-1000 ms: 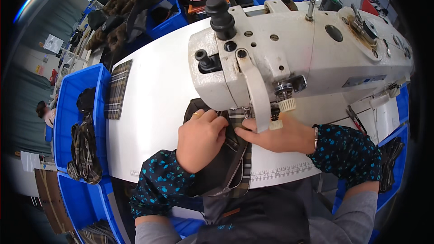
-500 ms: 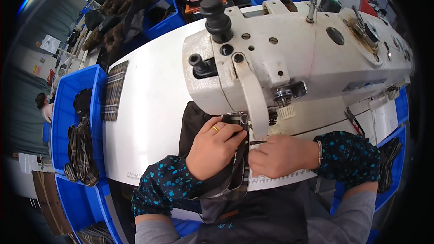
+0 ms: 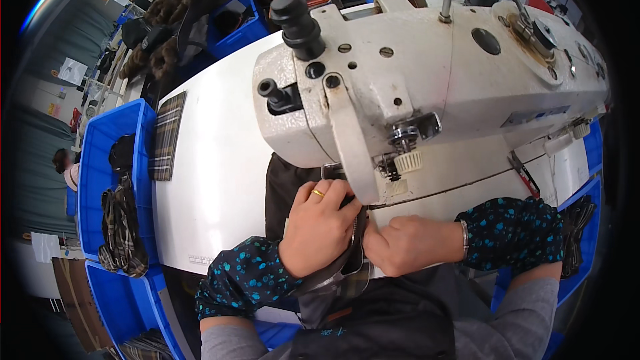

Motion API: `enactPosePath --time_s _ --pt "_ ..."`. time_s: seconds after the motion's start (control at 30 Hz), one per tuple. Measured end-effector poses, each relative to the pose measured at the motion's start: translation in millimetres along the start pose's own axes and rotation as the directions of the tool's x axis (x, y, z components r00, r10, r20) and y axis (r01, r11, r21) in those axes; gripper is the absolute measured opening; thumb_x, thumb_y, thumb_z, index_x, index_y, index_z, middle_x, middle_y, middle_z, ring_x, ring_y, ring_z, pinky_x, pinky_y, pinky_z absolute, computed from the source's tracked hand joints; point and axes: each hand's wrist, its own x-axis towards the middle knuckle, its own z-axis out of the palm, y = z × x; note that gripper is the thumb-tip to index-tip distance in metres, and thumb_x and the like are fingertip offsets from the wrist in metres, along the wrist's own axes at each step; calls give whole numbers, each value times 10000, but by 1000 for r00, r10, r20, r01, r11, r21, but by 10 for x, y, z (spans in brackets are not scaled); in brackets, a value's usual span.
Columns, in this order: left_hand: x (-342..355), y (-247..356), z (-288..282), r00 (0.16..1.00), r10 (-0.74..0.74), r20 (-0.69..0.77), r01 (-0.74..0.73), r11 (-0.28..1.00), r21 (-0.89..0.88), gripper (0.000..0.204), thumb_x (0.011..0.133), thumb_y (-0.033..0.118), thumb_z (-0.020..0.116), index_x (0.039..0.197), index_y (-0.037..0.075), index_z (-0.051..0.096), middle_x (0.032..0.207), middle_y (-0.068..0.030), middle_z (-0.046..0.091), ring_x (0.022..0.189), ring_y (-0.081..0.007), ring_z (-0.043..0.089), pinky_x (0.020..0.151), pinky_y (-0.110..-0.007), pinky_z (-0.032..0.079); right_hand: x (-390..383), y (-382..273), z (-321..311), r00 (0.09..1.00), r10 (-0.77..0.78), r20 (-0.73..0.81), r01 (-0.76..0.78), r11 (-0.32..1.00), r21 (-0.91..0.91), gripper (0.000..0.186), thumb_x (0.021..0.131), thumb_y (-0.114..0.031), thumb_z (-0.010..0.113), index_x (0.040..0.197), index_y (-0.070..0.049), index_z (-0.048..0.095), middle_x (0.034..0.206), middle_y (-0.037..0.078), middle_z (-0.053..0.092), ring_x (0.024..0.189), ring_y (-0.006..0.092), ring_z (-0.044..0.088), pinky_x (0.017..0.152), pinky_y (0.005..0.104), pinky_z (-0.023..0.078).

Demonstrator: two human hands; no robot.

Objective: Sewing pieces of a fabric bag using an industrial sewing machine.

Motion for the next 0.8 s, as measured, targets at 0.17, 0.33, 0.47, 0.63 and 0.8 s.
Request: enactPosePath --time_s 0.17,0.33,0.47,0.63,0.8 --pt "126 -132 55 999 6 -45 -3 997 77 382 770 78 706 1148 96 754 1044 -74 643 967 -288 637 895 -444 455 -35 125 131 996 71 -48 -73 996 -47 162 809 -186 639 753 -39 675 795 139 643 558 134 566 465 257 429" --pt "198 -291 149 989 28 -145 -13 994 105 184 769 129 706 942 112 768 917 -33 660 937 -248 632 920 -439 433 11 195 15 985 143 97 -146 989 26 152 796 -166 645 782 -21 688 832 161 668 556 134 590 473 252 451" --pt "155 -196 -28 995 74 -74 -63 987 145 275 783 119 756 1054 150 788 936 17 687 857 -242 659 792 -402 448 13 96 -34 991 107 83 -99 990 -98 202 785 -166 645 827 22 704 879 232 718 537 124 581 464 241 424" --pt "27 -100 -61 997 71 -7 -70 994 87 268 782 154 772 1049 152 792 879 50 652 817 -175 612 763 -368 416 25 -38 -74 994 75 80 -63 988 -142 242 794 -159 625 836 62 716 900 309 731 530 140 591 453 245 395" --pt "60 -112 -25 995 93 -37 -91 995 50 261 770 146 768 1030 146 794 870 61 643 788 -173 577 734 -377 400 4 -63 -56 991 92 95 -74 983 -170 273 782 -162 614 909 54 722 947 284 743 527 117 574 468 240 385"
